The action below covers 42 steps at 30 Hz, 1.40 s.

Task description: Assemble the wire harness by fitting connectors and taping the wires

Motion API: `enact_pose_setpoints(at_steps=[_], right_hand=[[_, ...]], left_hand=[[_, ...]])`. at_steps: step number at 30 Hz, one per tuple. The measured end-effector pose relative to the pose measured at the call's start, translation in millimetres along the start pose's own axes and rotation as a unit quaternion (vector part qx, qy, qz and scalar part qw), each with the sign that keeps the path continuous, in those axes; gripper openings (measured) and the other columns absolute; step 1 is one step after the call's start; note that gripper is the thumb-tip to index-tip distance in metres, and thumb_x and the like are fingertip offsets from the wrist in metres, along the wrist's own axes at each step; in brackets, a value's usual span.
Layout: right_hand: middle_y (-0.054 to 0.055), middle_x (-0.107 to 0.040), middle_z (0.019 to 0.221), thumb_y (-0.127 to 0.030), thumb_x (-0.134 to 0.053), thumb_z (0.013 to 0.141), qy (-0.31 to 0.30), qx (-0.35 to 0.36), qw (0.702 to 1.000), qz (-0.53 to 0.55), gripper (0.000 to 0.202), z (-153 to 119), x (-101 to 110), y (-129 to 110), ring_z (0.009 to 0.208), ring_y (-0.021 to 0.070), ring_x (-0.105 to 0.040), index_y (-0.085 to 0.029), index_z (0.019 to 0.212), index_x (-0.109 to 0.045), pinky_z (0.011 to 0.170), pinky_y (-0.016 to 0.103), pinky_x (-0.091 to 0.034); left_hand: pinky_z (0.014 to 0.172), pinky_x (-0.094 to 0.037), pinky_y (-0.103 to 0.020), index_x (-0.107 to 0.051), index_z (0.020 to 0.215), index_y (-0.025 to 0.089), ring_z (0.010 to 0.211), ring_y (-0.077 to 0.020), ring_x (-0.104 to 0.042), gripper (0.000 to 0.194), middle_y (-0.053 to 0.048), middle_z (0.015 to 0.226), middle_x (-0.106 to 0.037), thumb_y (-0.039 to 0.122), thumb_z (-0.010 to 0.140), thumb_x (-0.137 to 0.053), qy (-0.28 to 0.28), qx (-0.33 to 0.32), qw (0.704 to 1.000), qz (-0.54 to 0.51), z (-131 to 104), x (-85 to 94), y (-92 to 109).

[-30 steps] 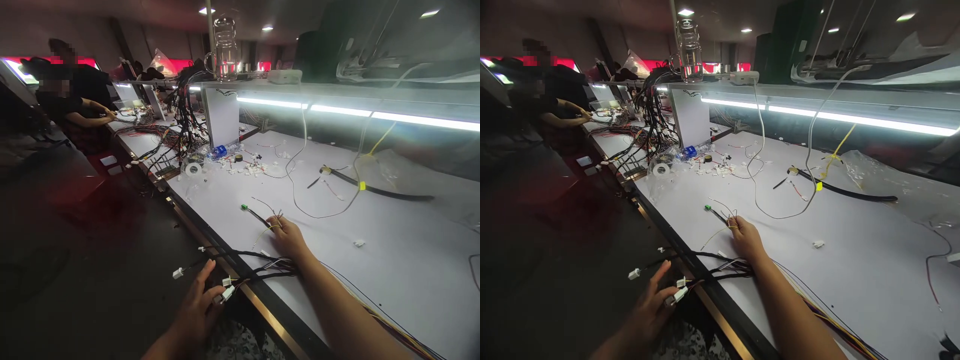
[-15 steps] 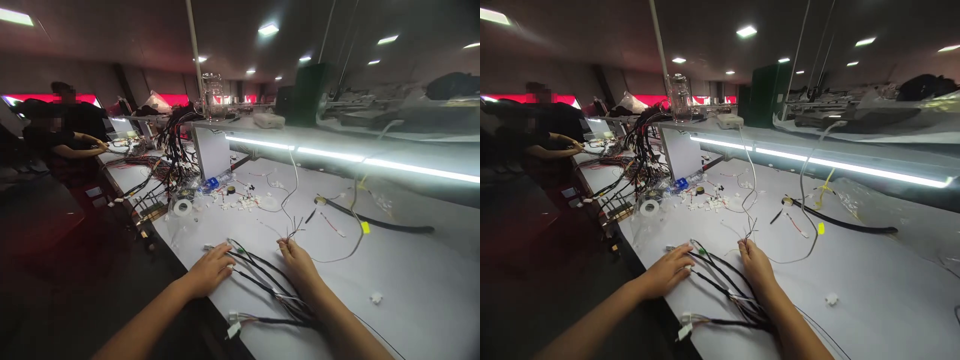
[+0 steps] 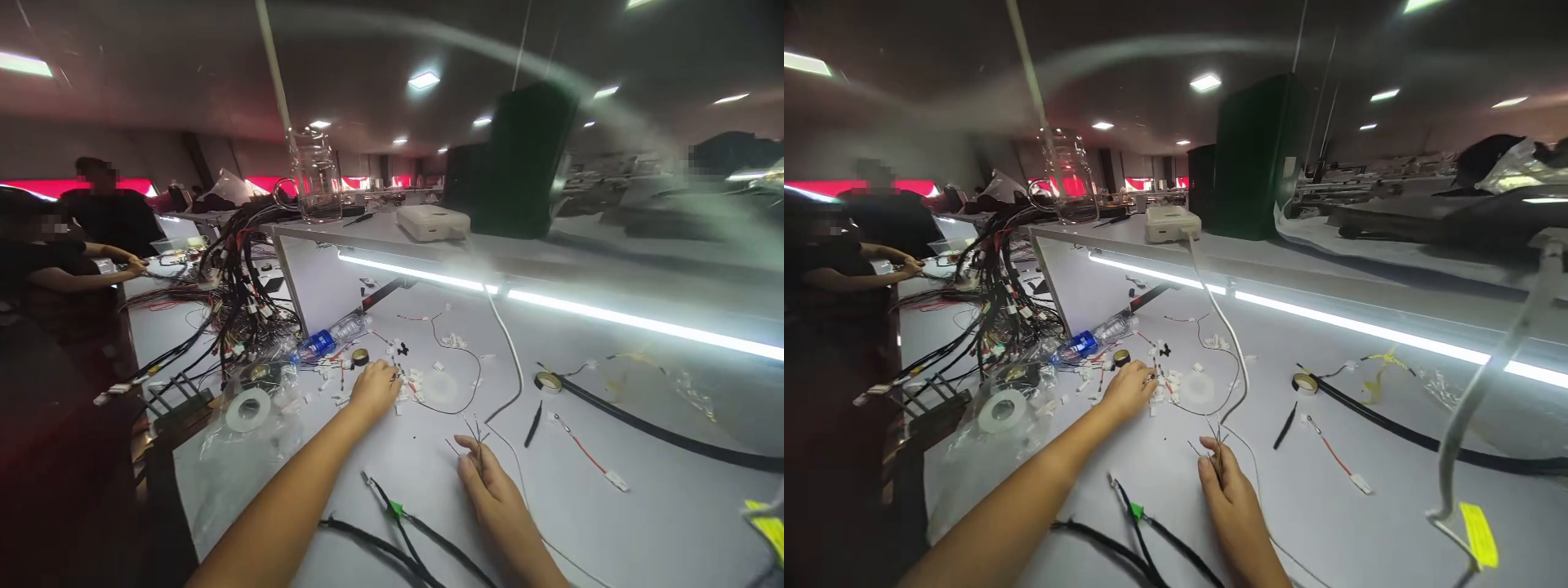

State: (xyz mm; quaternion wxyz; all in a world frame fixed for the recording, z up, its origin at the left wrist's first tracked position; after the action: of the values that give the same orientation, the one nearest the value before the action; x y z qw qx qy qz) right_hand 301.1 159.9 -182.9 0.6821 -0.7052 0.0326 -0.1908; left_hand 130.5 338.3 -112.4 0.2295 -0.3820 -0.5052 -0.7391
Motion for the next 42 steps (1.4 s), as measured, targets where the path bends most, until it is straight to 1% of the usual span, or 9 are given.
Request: enact_pose_setpoints(at_steps=[5, 11, 13, 17, 19, 23, 28, 34, 42], right_hand=[[-0.002, -0.052, 0.068, -0.057, -0.044, 0.086, -0.050, -0.020, 0.998, 0.022, 0.039, 4.8, 2.8, -1.1, 0.065, 0.0186, -0.051, -0.023, 0.100, -0.058, 0.059, 0.027, -0.040], [0.004, -0.061, 0.081, -0.055, -0.051, 0.080, -0.050, -0.003, 0.997, 0.062, 0.039, 8.3, 4.4, -7.4, 0.076, 0.0213, -0.055, -0.020, 0.092, -0.063, 0.069, 0.030, -0.044], [0.005, -0.063, 0.085, -0.053, -0.054, 0.078, -0.058, 0.011, 0.996, 0.060, 0.037, 7.6, 4.2, -10.7, 0.079, 0.0223, -0.056, -0.019, 0.088, -0.064, 0.071, 0.030, -0.044], [0.004, -0.065, 0.083, -0.048, -0.057, 0.078, -0.066, 0.033, 0.995, 0.072, 0.031, 5.0, 3.2, -14.6, 0.078, 0.0223, -0.057, -0.019, 0.081, -0.065, 0.072, 0.030, -0.044], [0.005, -0.066, 0.085, -0.046, -0.057, 0.079, -0.068, 0.037, 0.994, 0.075, 0.029, 4.4, 2.3, -14.4, 0.081, 0.0229, -0.058, -0.019, 0.083, -0.066, 0.074, 0.031, -0.044], [0.005, -0.066, 0.091, -0.044, -0.056, 0.080, -0.074, 0.023, 0.995, 0.065, 0.029, 3.9, 0.5, -13.7, 0.085, 0.0235, -0.059, -0.020, 0.089, -0.067, 0.075, 0.032, -0.044], [0.001, -0.060, 0.076, -0.044, -0.056, 0.079, -0.068, 0.000, 0.996, 0.059, 0.024, 2.4, 1.5, -17.0, 0.071, 0.0191, -0.052, -0.020, 0.081, -0.063, 0.065, 0.028, -0.041], [-0.003, -0.047, 0.065, -0.038, -0.054, 0.079, -0.074, 0.001, 0.994, 0.076, 0.020, 0.2, 0.8, -18.2, 0.061, 0.0141, -0.043, -0.020, 0.071, -0.053, 0.056, 0.024, -0.035], [-0.004, -0.045, 0.061, -0.039, -0.050, 0.078, -0.078, -0.007, 0.995, 0.061, 0.020, 0.4, 0.8, -17.2, 0.058, 0.0133, -0.039, -0.020, 0.071, -0.052, 0.054, 0.024, -0.032]], left_hand=[[0.102, -0.029, -0.040, -0.066, 0.076, 0.017, 0.109, -0.0283, -0.047, 0.004, -0.009, 0.097, -0.060, 0.016, 0.072, -0.065, -0.005, 0.013, 0.998, -0.056, 14.2, -22.5, 12.8], [0.069, -0.045, -0.026, -0.056, 0.113, 0.019, 0.074, -0.0146, -0.055, 0.034, -0.002, 0.086, -0.056, 0.029, 0.080, -0.059, -0.001, 0.082, 0.974, -0.210, -55.9, -19.1, 35.7], [0.067, -0.045, -0.023, -0.055, 0.118, 0.020, 0.073, -0.0111, -0.055, 0.041, -0.003, 0.094, -0.055, 0.024, 0.078, -0.062, -0.011, 0.136, 0.925, -0.355, -87.0, -27.1, 41.4], [0.074, -0.047, -0.022, -0.064, 0.103, 0.013, 0.074, -0.0107, -0.058, 0.031, -0.004, 0.087, -0.058, 0.011, 0.072, -0.067, -0.033, 0.266, 0.751, -0.603, -127.1, -48.7, 44.4], [0.075, -0.049, -0.022, -0.063, 0.099, 0.012, 0.076, -0.0118, -0.061, 0.024, -0.006, 0.088, -0.061, 0.010, 0.075, -0.067, -0.031, 0.279, 0.717, -0.638, -132.4, -51.9, 44.0], [0.076, -0.052, -0.021, -0.060, 0.101, 0.015, 0.075, -0.0114, -0.063, 0.026, -0.005, 0.084, -0.063, 0.008, 0.078, -0.068, -0.055, 0.282, 0.706, -0.647, -130.2, -51.1, 42.4], [0.075, -0.053, -0.020, -0.060, 0.106, 0.012, 0.073, -0.0100, -0.063, 0.028, -0.007, 0.088, -0.064, 0.005, 0.080, -0.065, -0.069, 0.301, 0.686, -0.658, -126.9, -52.1, 39.5], [0.077, -0.053, -0.022, -0.061, 0.087, 0.013, 0.078, -0.0106, -0.062, 0.007, -0.004, 0.082, -0.063, 0.014, 0.082, -0.066, -0.047, 0.273, 0.685, -0.674, -125.6, -51.6, 39.8], [0.093, -0.047, -0.022, -0.059, 0.108, 0.018, 0.101, -0.0125, -0.061, 0.043, -0.006, 0.107, -0.064, -0.004, 0.071, -0.066, -0.072, 0.272, 0.686, -0.672, -126.9, -54.0, 37.5]])
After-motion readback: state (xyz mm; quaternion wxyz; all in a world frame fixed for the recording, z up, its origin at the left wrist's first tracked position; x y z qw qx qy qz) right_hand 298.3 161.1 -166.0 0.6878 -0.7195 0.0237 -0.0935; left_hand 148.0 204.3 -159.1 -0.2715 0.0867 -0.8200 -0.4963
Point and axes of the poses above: each hand's wrist, its own z-axis towards the middle knuckle, its own x-axis out of the back of the hand, y = z × x, the point moved 4 cm from there along z, towards the middle knuckle
